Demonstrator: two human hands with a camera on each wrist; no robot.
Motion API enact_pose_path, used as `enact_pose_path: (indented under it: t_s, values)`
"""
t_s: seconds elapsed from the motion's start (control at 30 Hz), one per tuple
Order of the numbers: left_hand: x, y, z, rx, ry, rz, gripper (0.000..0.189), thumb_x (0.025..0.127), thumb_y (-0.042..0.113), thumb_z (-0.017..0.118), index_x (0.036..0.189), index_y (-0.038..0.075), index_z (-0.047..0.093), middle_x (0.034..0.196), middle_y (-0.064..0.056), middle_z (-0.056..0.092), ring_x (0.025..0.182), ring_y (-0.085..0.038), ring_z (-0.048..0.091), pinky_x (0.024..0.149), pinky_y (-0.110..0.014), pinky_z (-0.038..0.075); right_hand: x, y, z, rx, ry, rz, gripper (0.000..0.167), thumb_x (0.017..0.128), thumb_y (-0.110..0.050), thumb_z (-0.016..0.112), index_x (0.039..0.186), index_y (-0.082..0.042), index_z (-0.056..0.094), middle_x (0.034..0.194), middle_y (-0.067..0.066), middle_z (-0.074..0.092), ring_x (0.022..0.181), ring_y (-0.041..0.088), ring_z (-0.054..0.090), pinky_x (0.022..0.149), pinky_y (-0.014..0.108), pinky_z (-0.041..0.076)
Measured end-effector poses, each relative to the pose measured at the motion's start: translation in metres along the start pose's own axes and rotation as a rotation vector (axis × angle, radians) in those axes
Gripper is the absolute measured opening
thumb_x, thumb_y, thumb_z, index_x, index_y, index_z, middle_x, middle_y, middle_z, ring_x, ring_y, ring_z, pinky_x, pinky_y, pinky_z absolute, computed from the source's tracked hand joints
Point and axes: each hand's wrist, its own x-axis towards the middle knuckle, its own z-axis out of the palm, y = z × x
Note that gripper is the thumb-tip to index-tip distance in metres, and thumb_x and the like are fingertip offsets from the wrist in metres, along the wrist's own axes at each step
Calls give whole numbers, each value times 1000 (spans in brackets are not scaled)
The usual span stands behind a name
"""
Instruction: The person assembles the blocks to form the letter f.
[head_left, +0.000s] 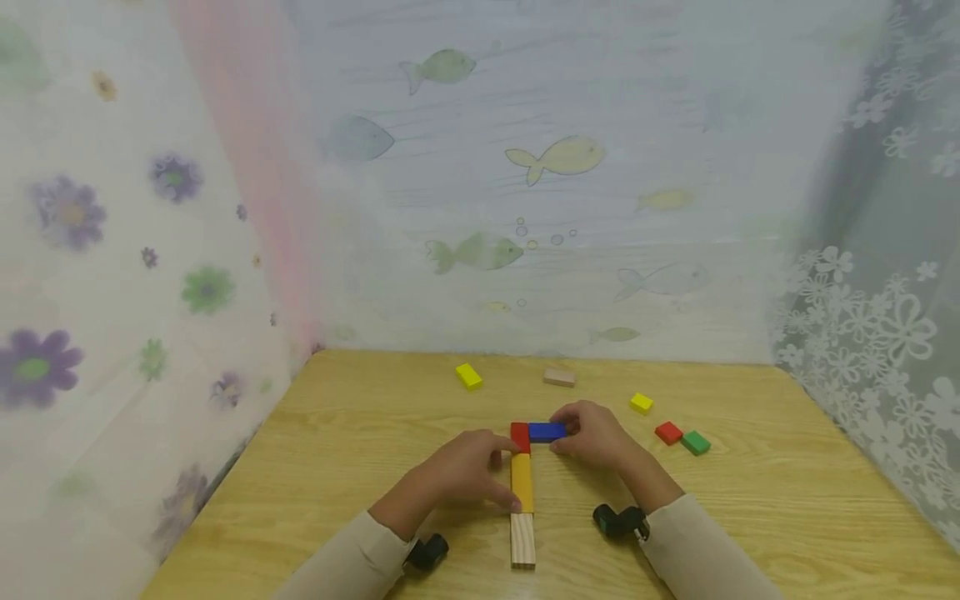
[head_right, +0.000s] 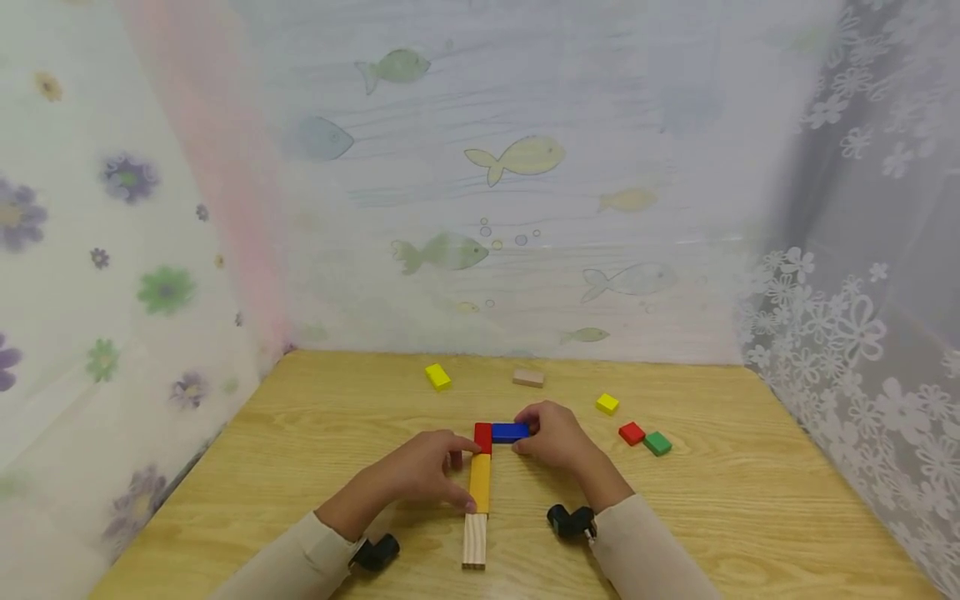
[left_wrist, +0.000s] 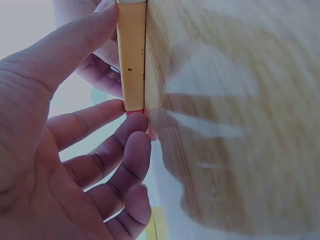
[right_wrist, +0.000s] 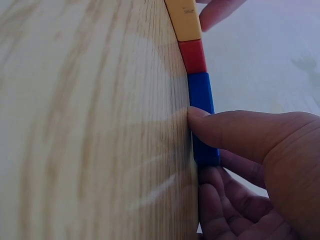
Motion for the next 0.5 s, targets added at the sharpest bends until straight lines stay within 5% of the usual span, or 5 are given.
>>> enact_pose_path:
  t_s: [0.5]
  values:
    - [-2, 1, 0, 6, 2, -9, 78, 72, 52, 92, 139, 22, 66, 104, 5, 65, 88, -9, 58, 77, -27, 50, -1, 1, -1, -8, -6, -12, 37, 82, -21, 89, 116, -11, 76, 112, 4, 74, 100, 20, 69, 93, 44, 57]
